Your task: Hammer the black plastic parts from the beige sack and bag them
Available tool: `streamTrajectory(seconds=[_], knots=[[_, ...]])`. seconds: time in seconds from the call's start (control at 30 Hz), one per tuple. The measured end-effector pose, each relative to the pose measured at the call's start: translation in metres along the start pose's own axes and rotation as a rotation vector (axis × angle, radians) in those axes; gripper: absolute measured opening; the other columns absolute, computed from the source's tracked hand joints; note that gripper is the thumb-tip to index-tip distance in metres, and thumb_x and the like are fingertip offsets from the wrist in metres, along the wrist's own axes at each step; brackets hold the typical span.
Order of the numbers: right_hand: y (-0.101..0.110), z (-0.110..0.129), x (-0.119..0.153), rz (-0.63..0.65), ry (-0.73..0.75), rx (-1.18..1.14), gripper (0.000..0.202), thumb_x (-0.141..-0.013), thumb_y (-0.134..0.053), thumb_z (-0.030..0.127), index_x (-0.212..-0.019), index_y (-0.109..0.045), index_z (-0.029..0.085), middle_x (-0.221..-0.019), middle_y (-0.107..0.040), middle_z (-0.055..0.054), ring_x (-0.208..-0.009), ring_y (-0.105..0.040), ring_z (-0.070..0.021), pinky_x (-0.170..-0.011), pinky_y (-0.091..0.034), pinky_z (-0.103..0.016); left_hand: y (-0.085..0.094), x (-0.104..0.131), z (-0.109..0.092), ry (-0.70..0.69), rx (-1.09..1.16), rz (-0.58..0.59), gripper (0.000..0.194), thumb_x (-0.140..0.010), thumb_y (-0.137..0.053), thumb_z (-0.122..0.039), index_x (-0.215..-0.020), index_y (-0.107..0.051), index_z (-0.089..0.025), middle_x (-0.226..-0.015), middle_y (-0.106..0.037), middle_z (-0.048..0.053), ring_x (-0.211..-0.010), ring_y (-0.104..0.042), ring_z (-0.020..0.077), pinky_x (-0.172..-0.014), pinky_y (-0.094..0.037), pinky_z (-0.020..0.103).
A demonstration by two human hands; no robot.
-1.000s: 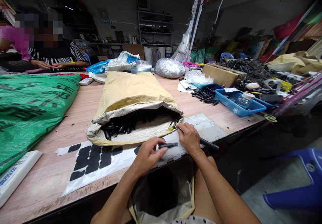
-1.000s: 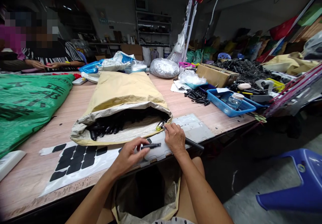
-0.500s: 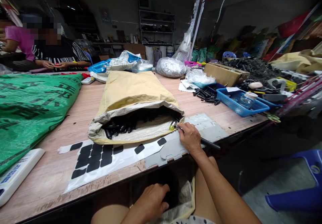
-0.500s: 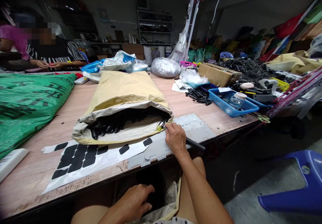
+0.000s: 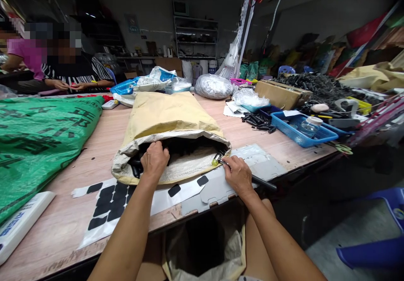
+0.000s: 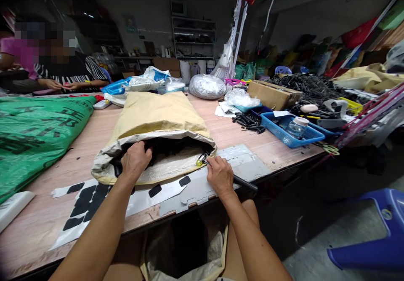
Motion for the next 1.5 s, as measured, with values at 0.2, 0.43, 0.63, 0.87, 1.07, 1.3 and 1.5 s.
streamTrajectory(seconds=[0.2, 0.43, 0.63, 0.87, 1.07, 1.3, 1.5], knots=[[0.0, 0.0, -0.001, 0.016, -0.015, 0.0, 0.022, -0.092, -0.06, 0.019, -0.11, -0.071, 0.025, -0.098, -0.067, -0.004, -0.094, -0.055, -0.0216, -0.082, -0.037, -0.032, -0.007, 0.0, 0.008, 0.113, -0.06, 0.065, 0.031, -0.092, -0.052, -0.034, -0.111, -0.071, -0.018, -0.116, -0.069, 0.018, -0.104, -0.067, 0.0389, -0.08, -0.051, 0.045], [0.001, 0.001, 0.0, 0.018, -0.018, 0.021, 0.022, -0.092, -0.06, 0.019, -0.11, -0.071, 0.025, -0.099, -0.067, -0.004, -0.093, -0.054, -0.0218, -0.08, -0.036, -0.032, -0.011, 0.074, -0.054, -0.329, 0.224, 0.137, 0.02, -0.093, -0.059, -0.04, -0.105, -0.069, -0.027, -0.105, -0.067, 0.002, -0.091, -0.066, 0.02, -0.073, -0.045, 0.029], [0.002, 0.002, 0.0, 0.02, -0.017, 0.029, 0.022, -0.091, -0.061, 0.018, -0.11, -0.071, 0.025, -0.1, -0.067, -0.004, -0.094, -0.054, -0.0217, -0.081, -0.036, -0.033, -0.046, 0.121, -0.083, -0.462, 0.32, 0.272, 0.015, -0.09, -0.063, -0.032, -0.103, -0.069, -0.026, -0.098, -0.065, 0.001, -0.083, -0.063, 0.018, -0.071, -0.042, 0.028], [0.001, 0.0, -0.001, 0.023, -0.019, 0.009, 0.023, -0.092, -0.06, 0.018, -0.11, -0.071, 0.025, -0.098, -0.067, -0.004, -0.094, -0.056, -0.0222, -0.082, -0.039, -0.032, -0.053, 0.113, -0.07, -0.441, 0.608, 0.234, 0.02, -0.076, -0.068, -0.018, -0.096, -0.067, -0.021, -0.089, -0.064, 0.0, -0.081, -0.06, 0.0168, -0.076, -0.045, 0.028], [0.014, 0.0, -0.002, -0.016, -0.022, -0.159, 0.03, -0.094, -0.053, 0.015, -0.116, -0.07, 0.024, -0.101, -0.069, -0.005, -0.101, -0.061, -0.0226, -0.088, -0.045, -0.032, -0.061, 0.11, -0.066, -0.384, 0.633, 0.28, 0.017, -0.078, -0.067, -0.022, -0.095, -0.07, -0.022, -0.086, -0.062, -0.001, -0.077, -0.058, 0.0164, -0.071, -0.043, 0.027], [0.044, 0.041, 0.016, -0.023, 0.09, -0.463, 0.03, -0.1, -0.048, 0.021, -0.122, -0.067, 0.022, -0.106, -0.071, -0.006, -0.101, -0.066, -0.0206, -0.09, -0.05, -0.032, -0.064, 0.109, -0.065, -0.341, 0.622, 0.312, 0.018, -0.077, -0.069, -0.022, -0.095, -0.07, -0.023, -0.087, -0.062, -0.002, -0.08, -0.059, 0.0159, -0.074, -0.044, 0.027], [0.035, 0.057, 0.032, 0.048, 0.097, -0.312, 0.031, -0.1, -0.046, 0.019, -0.121, -0.068, 0.022, -0.098, -0.07, -0.007, -0.095, -0.066, -0.0211, -0.086, -0.05, -0.031, -0.064, 0.109, -0.065, -0.334, 0.63, 0.31, 0.018, -0.078, -0.07, -0.023, -0.095, -0.071, -0.023, -0.086, -0.062, -0.002, -0.079, -0.058, 0.0156, -0.072, -0.043, 0.026]])
Point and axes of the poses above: each hand's wrist, its own x-axis away from the middle knuckle, its own y-axis out of the back of the hand, z = x × y, the point moved 9 cm from there along -x, towards the middle knuckle
